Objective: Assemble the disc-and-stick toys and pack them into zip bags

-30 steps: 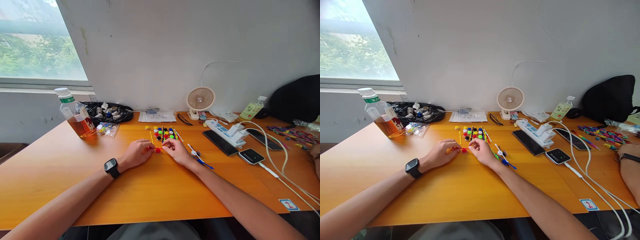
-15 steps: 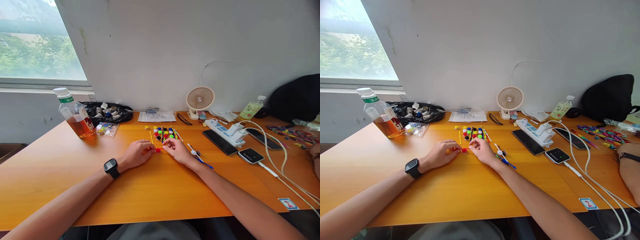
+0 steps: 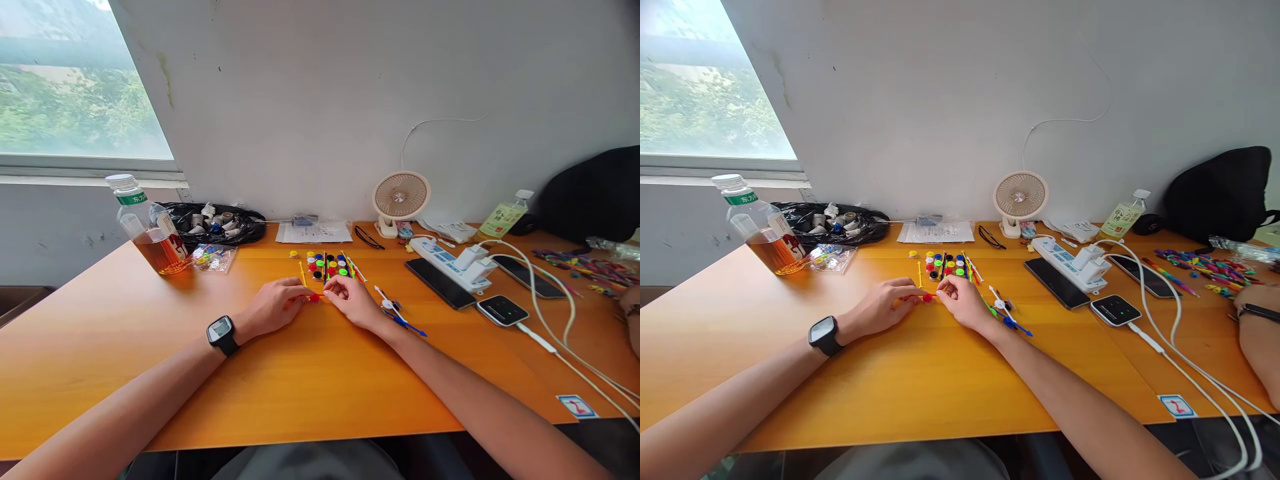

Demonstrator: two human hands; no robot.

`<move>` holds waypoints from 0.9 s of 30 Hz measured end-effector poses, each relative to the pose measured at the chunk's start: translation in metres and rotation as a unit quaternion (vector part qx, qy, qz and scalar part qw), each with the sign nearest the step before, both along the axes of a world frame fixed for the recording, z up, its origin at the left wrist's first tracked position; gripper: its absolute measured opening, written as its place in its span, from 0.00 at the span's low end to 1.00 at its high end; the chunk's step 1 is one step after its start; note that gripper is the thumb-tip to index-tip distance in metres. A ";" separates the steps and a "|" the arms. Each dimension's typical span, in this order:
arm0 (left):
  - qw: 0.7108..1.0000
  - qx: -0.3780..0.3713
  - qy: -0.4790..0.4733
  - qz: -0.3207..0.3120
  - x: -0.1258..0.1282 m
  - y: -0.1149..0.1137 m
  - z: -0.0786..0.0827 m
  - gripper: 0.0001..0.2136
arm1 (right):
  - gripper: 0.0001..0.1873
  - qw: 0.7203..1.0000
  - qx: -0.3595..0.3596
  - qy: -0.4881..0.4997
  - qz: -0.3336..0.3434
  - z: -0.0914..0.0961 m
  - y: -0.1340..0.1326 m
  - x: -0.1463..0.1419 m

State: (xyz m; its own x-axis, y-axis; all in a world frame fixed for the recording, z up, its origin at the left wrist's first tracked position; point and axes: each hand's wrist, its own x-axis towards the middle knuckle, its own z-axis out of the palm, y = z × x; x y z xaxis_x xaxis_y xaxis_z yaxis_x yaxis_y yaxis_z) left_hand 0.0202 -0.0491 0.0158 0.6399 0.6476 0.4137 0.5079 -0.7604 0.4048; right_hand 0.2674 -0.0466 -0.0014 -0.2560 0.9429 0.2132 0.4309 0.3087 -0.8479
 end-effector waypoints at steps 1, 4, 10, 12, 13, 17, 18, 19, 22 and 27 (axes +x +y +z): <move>1.000 0.006 0.004 -0.003 0.001 -0.001 0.001 0.14 | 0.09 1.000 0.001 0.000 0.000 0.000 0.001 0.000; 0.999 0.027 0.019 -0.009 0.002 -0.002 0.004 0.10 | 0.09 1.000 0.001 -0.001 0.001 -0.002 0.002 0.001; 0.997 0.050 0.062 -0.011 0.005 -0.003 0.007 0.07 | 0.10 1.000 -0.015 0.002 0.005 -0.002 0.005 0.001; 0.996 0.053 0.064 -0.014 0.006 -0.003 0.006 0.07 | 0.10 1.000 -0.016 -0.003 0.004 -0.001 0.006 0.001; 0.997 0.053 0.062 -0.014 0.007 -0.004 0.006 0.07 | 0.10 1.000 -0.016 -0.007 0.003 -0.001 0.006 0.001; 0.998 0.052 0.029 -0.012 0.007 -0.006 0.004 0.07 | 0.11 1.000 -0.011 -0.020 -0.006 0.002 0.002 0.003; 0.998 0.055 0.016 -0.008 0.006 -0.006 0.005 0.08 | 0.12 1.000 -0.016 -0.017 -0.011 0.003 0.001 0.003; 0.998 0.058 -0.001 0.000 0.005 -0.006 0.005 0.09 | 0.13 0.999 -0.026 -0.009 -0.016 0.005 0.000 0.004; 0.995 0.064 -0.066 0.035 0.002 -0.005 0.007 0.11 | 0.18 0.998 -0.056 0.017 -0.031 0.009 -0.004 0.006; 0.990 0.052 -0.113 0.062 -0.002 -0.001 0.007 0.08 | 0.22 1.000 0.002 -0.011 0.003 0.020 -0.007 0.006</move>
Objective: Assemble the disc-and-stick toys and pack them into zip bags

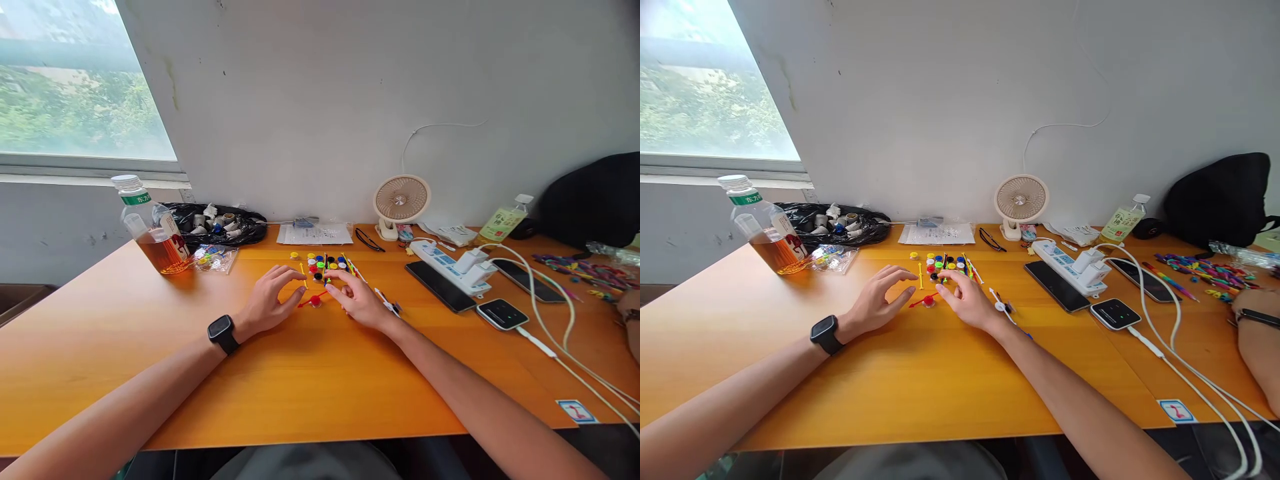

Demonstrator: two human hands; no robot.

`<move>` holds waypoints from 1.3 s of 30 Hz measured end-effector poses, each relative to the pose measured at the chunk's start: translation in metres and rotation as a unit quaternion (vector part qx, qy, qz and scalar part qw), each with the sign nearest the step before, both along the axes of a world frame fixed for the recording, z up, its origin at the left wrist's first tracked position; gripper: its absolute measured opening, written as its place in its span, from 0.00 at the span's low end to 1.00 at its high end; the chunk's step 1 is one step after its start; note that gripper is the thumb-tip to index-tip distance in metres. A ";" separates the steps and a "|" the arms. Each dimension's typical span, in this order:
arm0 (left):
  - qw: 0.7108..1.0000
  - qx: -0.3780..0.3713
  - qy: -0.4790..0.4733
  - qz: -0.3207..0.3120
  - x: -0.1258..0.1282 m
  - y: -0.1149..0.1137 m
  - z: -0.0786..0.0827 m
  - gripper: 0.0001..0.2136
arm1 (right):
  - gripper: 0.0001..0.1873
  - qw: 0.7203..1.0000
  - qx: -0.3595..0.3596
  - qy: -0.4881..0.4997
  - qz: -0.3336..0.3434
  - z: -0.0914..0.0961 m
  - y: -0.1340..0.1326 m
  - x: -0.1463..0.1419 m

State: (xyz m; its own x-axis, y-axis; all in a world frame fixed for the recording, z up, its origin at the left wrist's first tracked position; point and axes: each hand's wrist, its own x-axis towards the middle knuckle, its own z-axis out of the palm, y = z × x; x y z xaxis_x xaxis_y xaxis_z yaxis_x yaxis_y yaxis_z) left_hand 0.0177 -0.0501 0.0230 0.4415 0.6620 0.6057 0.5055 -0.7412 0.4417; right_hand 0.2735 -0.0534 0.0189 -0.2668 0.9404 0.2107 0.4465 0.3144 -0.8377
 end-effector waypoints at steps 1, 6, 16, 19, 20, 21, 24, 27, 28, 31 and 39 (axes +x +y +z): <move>1.000 0.000 -0.002 0.002 0.000 0.000 0.000 0.08 | 0.21 1.000 0.009 -0.003 0.002 0.003 -0.001 0.000; 1.000 0.007 -0.016 0.024 -0.001 0.003 0.000 0.09 | 0.31 0.994 0.062 0.053 -0.079 0.015 -0.006 0.000; 0.999 0.004 -0.015 0.028 -0.001 0.005 -0.004 0.07 | 0.29 0.996 0.068 0.022 -0.052 0.005 -0.007 -0.003; 0.999 0.005 -0.014 0.029 -0.001 0.005 -0.004 0.06 | 0.28 0.996 0.074 0.015 -0.053 0.004 -0.008 -0.003; 0.999 0.006 -0.013 0.031 -0.001 0.005 -0.005 0.06 | 0.28 0.995 0.076 0.012 -0.055 0.003 -0.008 -0.002; 0.999 0.007 -0.011 0.034 -0.001 0.005 -0.005 0.06 | 0.28 0.995 0.080 0.007 -0.057 0.003 -0.008 -0.002; 0.999 0.008 0.011 0.043 -0.003 0.009 -0.008 0.08 | 0.28 0.994 0.090 -0.008 -0.059 0.003 -0.008 -0.001; 0.997 -0.002 0.067 0.029 -0.006 0.014 -0.012 0.12 | 0.28 0.994 0.096 -0.017 -0.056 0.004 -0.010 -0.002; 0.996 -0.005 0.090 0.019 -0.008 0.016 -0.014 0.15 | 0.28 0.994 0.097 -0.020 -0.055 0.004 -0.010 -0.002; 0.988 -0.008 0.152 -0.015 -0.012 0.021 -0.017 0.20 | 0.27 0.993 0.099 -0.030 -0.052 0.005 -0.011 -0.003; 0.985 0.005 0.171 -0.011 -0.018 0.028 -0.014 0.16 | 0.26 0.993 0.101 -0.047 -0.043 0.004 -0.013 -0.003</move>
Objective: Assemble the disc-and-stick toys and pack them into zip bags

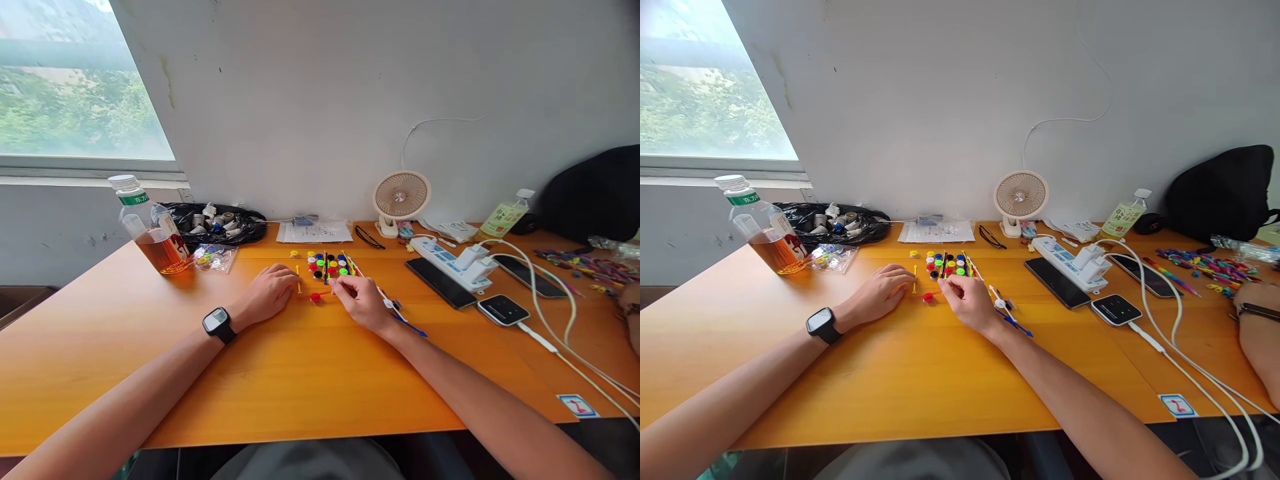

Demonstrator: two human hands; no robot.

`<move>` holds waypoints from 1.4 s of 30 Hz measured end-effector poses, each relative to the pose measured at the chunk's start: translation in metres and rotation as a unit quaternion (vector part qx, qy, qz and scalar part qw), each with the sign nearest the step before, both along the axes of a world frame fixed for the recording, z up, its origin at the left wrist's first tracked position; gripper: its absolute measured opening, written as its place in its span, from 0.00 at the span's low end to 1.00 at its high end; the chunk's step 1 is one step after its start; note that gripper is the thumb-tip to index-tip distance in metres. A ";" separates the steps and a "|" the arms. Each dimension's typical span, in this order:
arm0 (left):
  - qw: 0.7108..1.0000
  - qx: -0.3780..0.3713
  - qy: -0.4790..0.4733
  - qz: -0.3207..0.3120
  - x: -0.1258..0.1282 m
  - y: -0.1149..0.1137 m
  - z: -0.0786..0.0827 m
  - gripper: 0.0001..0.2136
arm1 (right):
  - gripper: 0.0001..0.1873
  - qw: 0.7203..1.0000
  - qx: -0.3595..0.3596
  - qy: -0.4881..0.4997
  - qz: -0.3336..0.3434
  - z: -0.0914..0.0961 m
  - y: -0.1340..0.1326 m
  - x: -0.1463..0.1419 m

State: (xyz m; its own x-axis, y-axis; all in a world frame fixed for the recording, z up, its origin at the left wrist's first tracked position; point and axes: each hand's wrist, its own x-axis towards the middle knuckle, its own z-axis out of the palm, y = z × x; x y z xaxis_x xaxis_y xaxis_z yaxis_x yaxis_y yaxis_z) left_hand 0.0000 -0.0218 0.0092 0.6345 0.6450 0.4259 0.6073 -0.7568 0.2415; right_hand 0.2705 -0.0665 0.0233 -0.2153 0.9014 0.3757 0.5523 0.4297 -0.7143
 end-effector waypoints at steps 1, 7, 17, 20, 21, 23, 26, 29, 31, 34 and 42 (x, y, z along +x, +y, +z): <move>1.000 0.009 -0.002 0.005 -0.002 0.002 0.000 0.15 | 0.26 1.000 0.000 0.000 0.001 0.000 0.000 0.000; 0.999 0.029 0.016 0.014 -0.014 0.014 -0.001 0.12 | 0.26 1.000 0.003 0.000 0.007 0.001 -0.001 -0.001; 0.995 0.028 0.012 0.097 -0.028 0.022 0.001 0.12 | 0.26 1.000 0.014 -0.007 0.014 -0.001 0.000 0.000; 0.988 0.033 0.013 0.150 -0.028 0.021 0.002 0.14 | 0.26 1.000 0.015 -0.009 0.011 0.000 -0.001 0.001; 0.985 0.029 0.016 0.167 -0.028 0.020 0.002 0.14 | 0.26 1.000 0.014 -0.009 0.012 0.000 -0.001 0.001; 0.982 0.019 0.028 0.185 -0.027 0.018 0.003 0.13 | 0.26 1.000 0.011 -0.007 0.014 0.001 -0.001 0.001; 0.982 0.013 0.051 0.183 -0.026 0.017 0.004 0.09 | 0.26 1.000 0.009 -0.008 0.016 0.001 -0.001 0.000; 0.983 0.016 0.056 0.174 -0.027 0.017 0.006 0.12 | 0.26 1.000 0.012 -0.010 0.017 0.001 -0.001 0.000; 0.983 0.017 0.058 0.172 -0.029 0.018 0.006 0.12 | 0.26 1.000 0.013 -0.012 0.017 0.000 -0.001 0.001; 0.983 0.017 0.060 0.172 -0.031 0.019 0.004 0.10 | 0.26 1.000 0.014 -0.016 0.018 -0.001 -0.001 0.001; 0.983 0.041 0.077 0.164 -0.037 0.027 -0.006 0.09 | 0.26 0.999 0.015 -0.024 0.030 0.000 -0.002 0.001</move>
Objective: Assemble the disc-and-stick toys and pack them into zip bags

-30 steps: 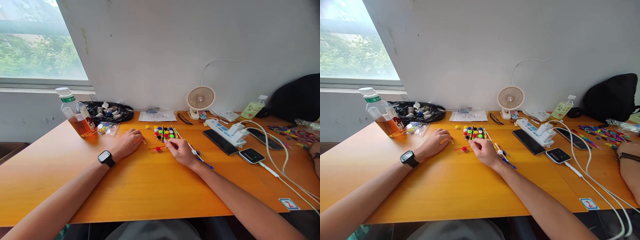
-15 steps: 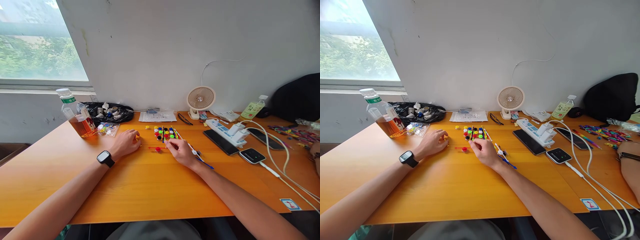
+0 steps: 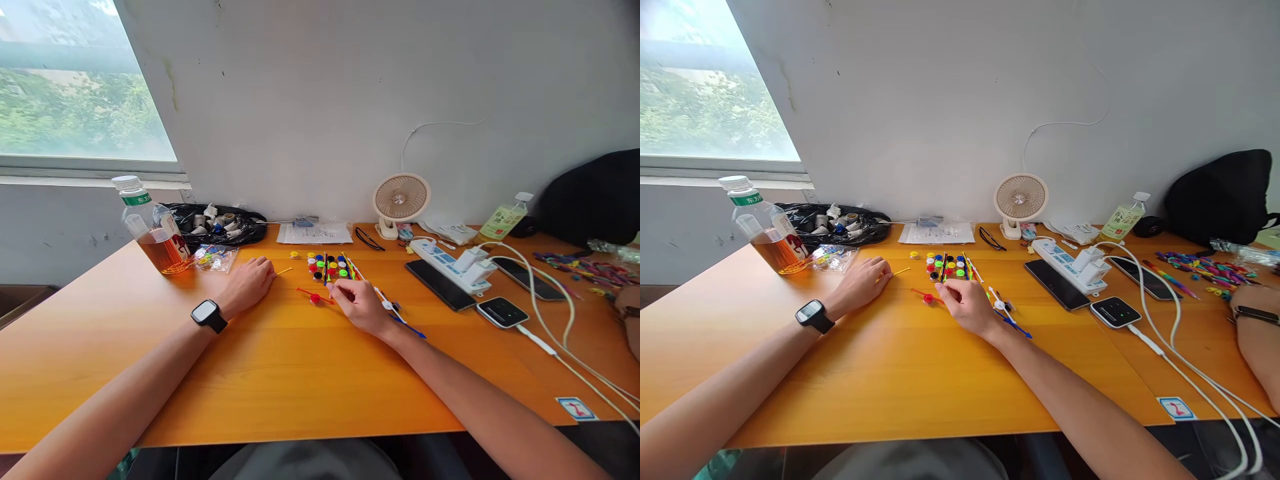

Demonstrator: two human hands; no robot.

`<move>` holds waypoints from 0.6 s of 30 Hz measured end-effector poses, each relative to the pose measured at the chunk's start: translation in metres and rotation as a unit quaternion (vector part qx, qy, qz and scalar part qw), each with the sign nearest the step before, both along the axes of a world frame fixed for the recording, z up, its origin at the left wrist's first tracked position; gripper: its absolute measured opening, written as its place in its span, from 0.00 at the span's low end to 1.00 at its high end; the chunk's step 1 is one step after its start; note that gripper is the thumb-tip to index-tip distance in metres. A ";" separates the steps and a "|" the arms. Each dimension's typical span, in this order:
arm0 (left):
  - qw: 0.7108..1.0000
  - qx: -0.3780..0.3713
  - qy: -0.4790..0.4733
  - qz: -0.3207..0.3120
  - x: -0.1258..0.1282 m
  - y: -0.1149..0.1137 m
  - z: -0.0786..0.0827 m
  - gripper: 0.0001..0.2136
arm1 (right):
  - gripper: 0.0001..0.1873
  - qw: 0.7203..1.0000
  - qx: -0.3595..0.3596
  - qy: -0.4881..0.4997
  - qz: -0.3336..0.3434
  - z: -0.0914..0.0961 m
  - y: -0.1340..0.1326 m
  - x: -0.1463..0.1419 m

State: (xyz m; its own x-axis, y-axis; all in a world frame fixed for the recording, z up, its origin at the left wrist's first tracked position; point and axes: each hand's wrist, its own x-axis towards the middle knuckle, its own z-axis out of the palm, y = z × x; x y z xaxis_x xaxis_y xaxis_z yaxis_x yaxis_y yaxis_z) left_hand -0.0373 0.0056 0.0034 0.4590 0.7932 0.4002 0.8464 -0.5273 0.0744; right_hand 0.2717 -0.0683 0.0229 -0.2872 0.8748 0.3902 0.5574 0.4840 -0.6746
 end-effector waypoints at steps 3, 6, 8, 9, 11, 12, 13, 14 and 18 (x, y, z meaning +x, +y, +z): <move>1.000 -0.005 0.007 0.003 -0.002 0.003 -0.004 0.10 | 0.26 1.000 0.000 -0.007 0.002 0.001 0.000 0.000; 1.000 -0.012 -0.009 0.014 -0.002 0.003 -0.005 0.10 | 0.26 1.000 0.002 -0.018 0.007 0.001 -0.001 0.001; 0.999 -0.019 -0.030 0.022 -0.001 0.002 -0.004 0.09 | 0.26 1.000 0.002 -0.021 0.010 0.001 -0.001 0.001; 0.999 -0.023 -0.036 0.022 0.000 0.001 -0.003 0.08 | 0.26 1.000 0.004 -0.022 0.011 0.002 -0.001 0.001; 0.999 -0.027 -0.031 0.017 0.001 0.000 -0.002 0.08 | 0.26 1.000 0.007 -0.026 0.012 0.002 -0.001 0.000; 0.999 -0.026 -0.024 0.013 0.002 0.000 -0.002 0.08 | 0.26 1.000 0.009 -0.028 0.011 0.002 -0.002 0.000; 1.000 -0.024 -0.017 0.010 0.002 -0.001 -0.001 0.08 | 0.26 0.999 0.012 -0.030 0.009 0.002 -0.002 0.000; 1.000 -0.022 -0.013 0.008 0.003 -0.001 -0.001 0.09 | 0.27 0.999 0.013 -0.033 0.009 0.002 -0.002 0.000; 0.999 -0.017 -0.038 0.028 0.004 -0.003 0.001 0.11 | 0.27 0.999 0.009 -0.034 0.009 0.002 -0.002 -0.001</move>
State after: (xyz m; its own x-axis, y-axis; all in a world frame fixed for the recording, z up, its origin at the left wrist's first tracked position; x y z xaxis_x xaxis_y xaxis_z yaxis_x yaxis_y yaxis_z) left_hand -0.0333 0.0029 0.0049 0.3824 0.8310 0.4041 0.8659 -0.4749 0.1571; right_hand 0.2710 -0.0707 0.0249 -0.3299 0.8618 0.3852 0.5926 0.5067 -0.6261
